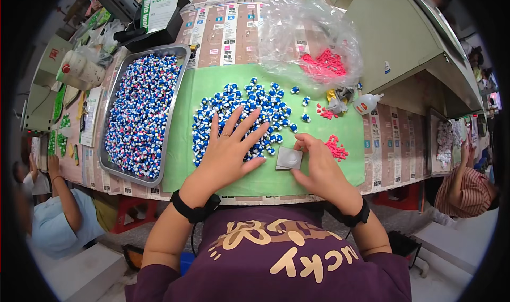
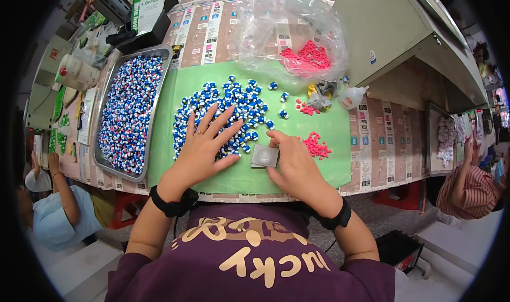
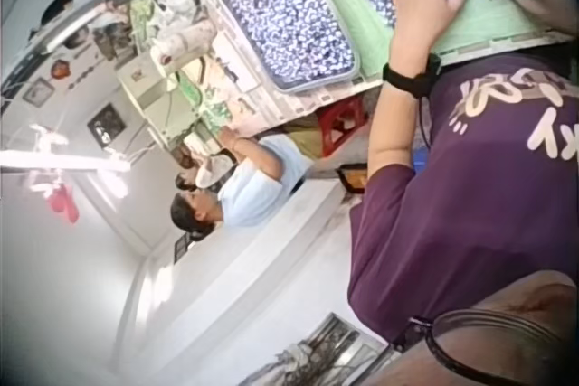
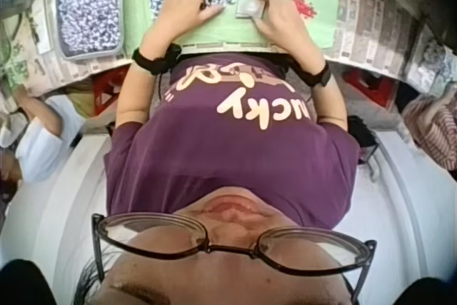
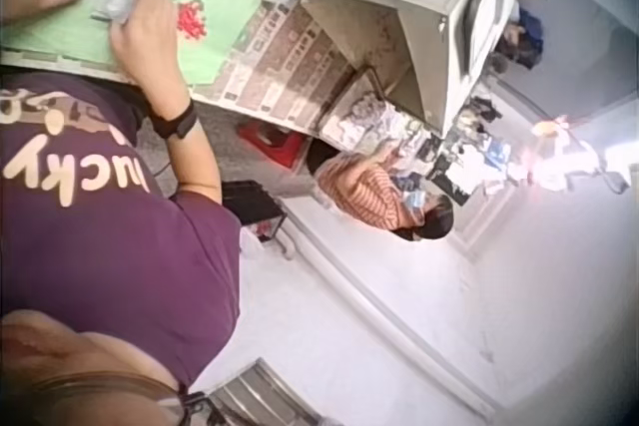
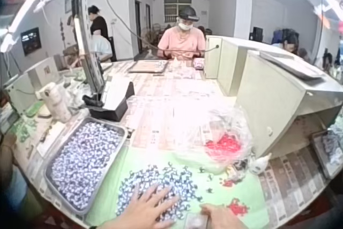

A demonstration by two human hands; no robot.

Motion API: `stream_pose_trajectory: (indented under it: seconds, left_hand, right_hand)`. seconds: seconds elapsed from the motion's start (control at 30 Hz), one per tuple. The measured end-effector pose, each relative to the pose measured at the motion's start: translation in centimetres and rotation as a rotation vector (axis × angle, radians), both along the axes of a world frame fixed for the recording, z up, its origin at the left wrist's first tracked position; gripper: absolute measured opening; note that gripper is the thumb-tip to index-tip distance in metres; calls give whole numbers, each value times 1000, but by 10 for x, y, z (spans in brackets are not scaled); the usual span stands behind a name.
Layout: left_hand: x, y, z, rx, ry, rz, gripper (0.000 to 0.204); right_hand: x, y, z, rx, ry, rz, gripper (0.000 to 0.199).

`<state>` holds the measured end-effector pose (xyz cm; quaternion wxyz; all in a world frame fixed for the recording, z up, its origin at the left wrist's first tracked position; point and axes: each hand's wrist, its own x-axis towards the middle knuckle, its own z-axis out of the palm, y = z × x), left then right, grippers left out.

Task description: The person sits at a table in a workshop and assembles small blue and white capsule-shaped candies. They pick up a capsule, apply a small amount of adhesive from a bottle, and attach a pink bead to the top. The person repeats this process for multiple units, placing the finished candies on a green mat.

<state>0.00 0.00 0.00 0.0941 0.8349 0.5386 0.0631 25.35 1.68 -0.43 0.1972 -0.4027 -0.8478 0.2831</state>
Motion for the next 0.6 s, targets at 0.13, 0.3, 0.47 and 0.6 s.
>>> stream_pose_trajectory:
  seconds: [0.13,0.3,0.47,0.6]
  left_hand:
    - [4,-5,-1,-6,-3,23,92]
    - [10,0,-5,-6,-28,40,96]
    - [-10,-3,21,92,-387,185,82]
    - [-41,-33,24,111,-508,419,61]
  right_hand:
    - [-2,5,-2,51,53,-14,73]
    - [-2,9,0,35,54,10,71]
    - [3,9,2,0,43,30,72]
    - [15,9,24,-68,87,-12,70]
